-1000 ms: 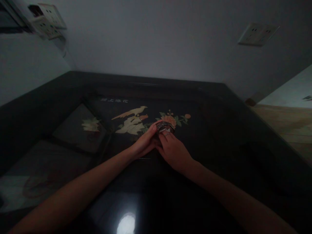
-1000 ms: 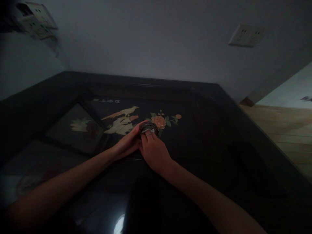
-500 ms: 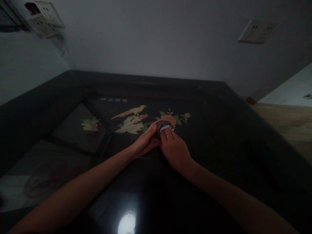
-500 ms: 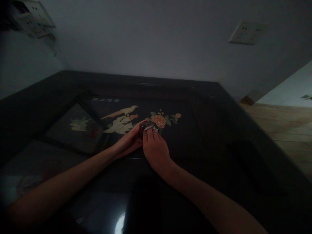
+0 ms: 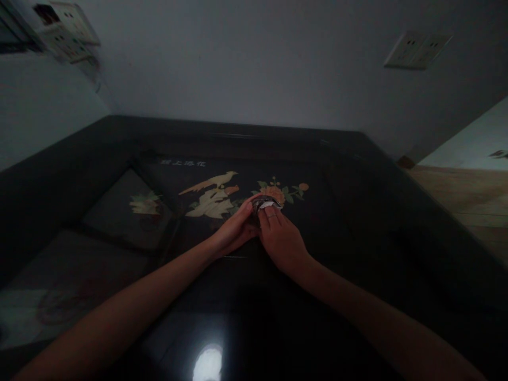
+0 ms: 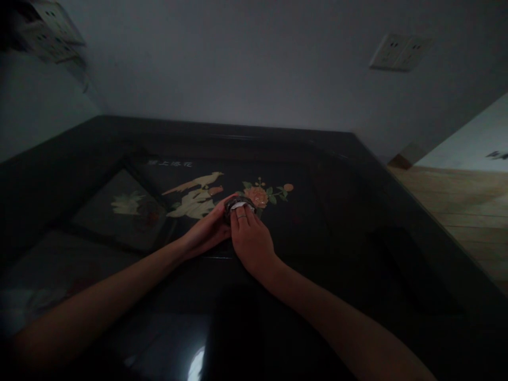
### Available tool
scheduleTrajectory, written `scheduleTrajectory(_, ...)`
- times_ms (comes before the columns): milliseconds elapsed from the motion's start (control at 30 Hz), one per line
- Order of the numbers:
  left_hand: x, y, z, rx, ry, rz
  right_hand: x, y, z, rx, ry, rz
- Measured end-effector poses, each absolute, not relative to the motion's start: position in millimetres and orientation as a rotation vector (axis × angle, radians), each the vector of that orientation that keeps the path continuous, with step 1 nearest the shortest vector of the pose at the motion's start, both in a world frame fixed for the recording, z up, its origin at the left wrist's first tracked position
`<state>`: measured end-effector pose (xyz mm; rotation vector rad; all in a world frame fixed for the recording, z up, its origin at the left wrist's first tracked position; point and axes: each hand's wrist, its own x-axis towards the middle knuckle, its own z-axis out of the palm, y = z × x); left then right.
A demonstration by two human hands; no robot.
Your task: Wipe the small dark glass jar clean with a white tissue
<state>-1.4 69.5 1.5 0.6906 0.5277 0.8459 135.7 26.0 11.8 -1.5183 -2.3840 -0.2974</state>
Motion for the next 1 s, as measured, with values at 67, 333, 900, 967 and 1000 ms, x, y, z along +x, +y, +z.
scheduleTrajectory(67,-1.4,69.3,2.3,0.692,0.532,0.841,134.3,24.7,12.5,-1.547,-2.391,-0.337)
scheduleTrajectory(333,0.3,66.7,6.7,0.685,0.517,0.890,133.3,20.3,23.7,-1.438,-2.305,0.098)
scheduleTrajectory(900,0.9,66.5,7.4,0.674,0.549,0.877,135.2,23.1,21.6,-1.471,-2.407,-0.093)
scheduleTrajectory(967,1.2,66.4,7.8,0.679,0.546,0.889,134.9,21.9,23.2,-1.430,-2.365,0.040)
scheduleTrajectory(1000,1.1,66.5,7.4,0.685,0.539,0.886,134.8,21.5,23.4,-1.416,-2.345,0.077)
